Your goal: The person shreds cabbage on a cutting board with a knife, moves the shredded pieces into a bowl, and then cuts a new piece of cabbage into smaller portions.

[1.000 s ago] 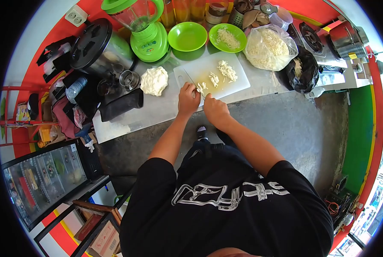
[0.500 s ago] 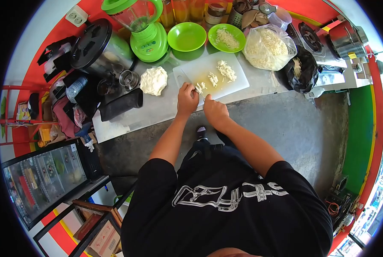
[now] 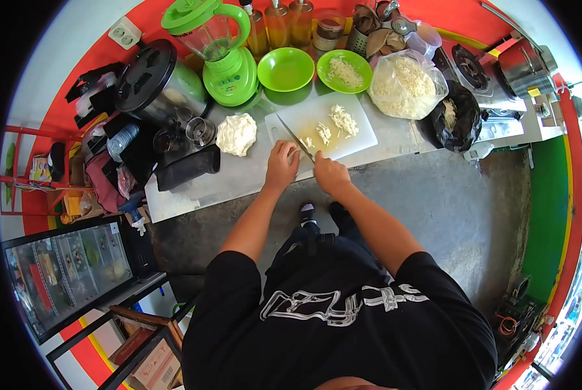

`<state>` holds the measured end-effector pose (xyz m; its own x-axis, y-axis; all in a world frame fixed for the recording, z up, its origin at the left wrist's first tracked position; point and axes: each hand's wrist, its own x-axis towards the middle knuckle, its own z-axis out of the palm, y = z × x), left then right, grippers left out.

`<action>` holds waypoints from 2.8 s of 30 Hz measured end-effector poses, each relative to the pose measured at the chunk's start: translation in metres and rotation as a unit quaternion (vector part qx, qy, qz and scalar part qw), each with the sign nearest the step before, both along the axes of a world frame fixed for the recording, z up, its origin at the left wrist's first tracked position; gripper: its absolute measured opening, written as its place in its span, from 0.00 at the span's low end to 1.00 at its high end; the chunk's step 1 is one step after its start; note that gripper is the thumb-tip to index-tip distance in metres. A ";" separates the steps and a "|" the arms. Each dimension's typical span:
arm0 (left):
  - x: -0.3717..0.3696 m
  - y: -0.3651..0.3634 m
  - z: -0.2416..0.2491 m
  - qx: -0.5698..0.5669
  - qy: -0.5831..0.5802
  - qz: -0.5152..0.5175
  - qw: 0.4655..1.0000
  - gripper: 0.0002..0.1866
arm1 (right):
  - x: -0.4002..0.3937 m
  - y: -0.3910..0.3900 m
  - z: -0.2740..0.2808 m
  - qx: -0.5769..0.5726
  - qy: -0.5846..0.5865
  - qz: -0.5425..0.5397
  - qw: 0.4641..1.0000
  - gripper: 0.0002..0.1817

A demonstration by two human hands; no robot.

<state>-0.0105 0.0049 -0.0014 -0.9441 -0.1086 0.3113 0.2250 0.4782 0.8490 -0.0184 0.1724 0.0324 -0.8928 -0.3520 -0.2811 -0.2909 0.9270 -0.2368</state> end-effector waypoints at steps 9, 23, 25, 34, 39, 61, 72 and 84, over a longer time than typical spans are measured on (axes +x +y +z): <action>-0.003 -0.002 -0.010 -0.108 0.063 0.031 0.992 0.03 | -0.006 0.041 0.009 -0.003 -0.007 -0.079 0.997 0.09; -0.024 -0.004 -0.007 -0.113 0.072 -0.013 0.991 0.04 | 0.026 0.015 0.008 0.032 0.002 -0.020 0.999 0.07; -0.026 -0.007 -0.005 -0.113 0.074 -0.017 0.991 0.05 | 0.020 0.009 0.011 0.034 0.011 -0.010 0.999 0.07; -0.024 -0.008 -0.002 -0.099 0.052 -0.041 0.993 0.06 | 0.027 0.000 0.029 0.055 -0.019 0.000 0.998 0.09; -0.024 -0.009 -0.001 -0.104 0.054 -0.042 0.992 0.05 | 0.016 -0.009 0.007 0.070 0.021 -0.007 0.997 0.07; -0.021 -0.007 -0.001 -0.076 0.053 -0.032 0.995 0.06 | 0.018 -0.015 0.028 0.007 -0.031 -0.023 0.999 0.07; -0.021 -0.008 -0.005 -0.064 0.042 -0.025 0.997 0.07 | 0.010 -0.016 0.023 0.001 -0.053 -0.029 0.998 0.12; -0.023 -0.009 -0.004 -0.057 0.046 -0.022 0.997 0.07 | 0.003 -0.016 0.022 0.011 -0.031 -0.006 0.999 0.11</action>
<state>-0.0340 -0.0040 -0.0059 -0.9143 -0.0267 0.4042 0.3216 0.5589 0.7643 -0.0150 0.1568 0.0543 -0.8781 -0.3339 -0.3428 -0.2646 0.9356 -0.2337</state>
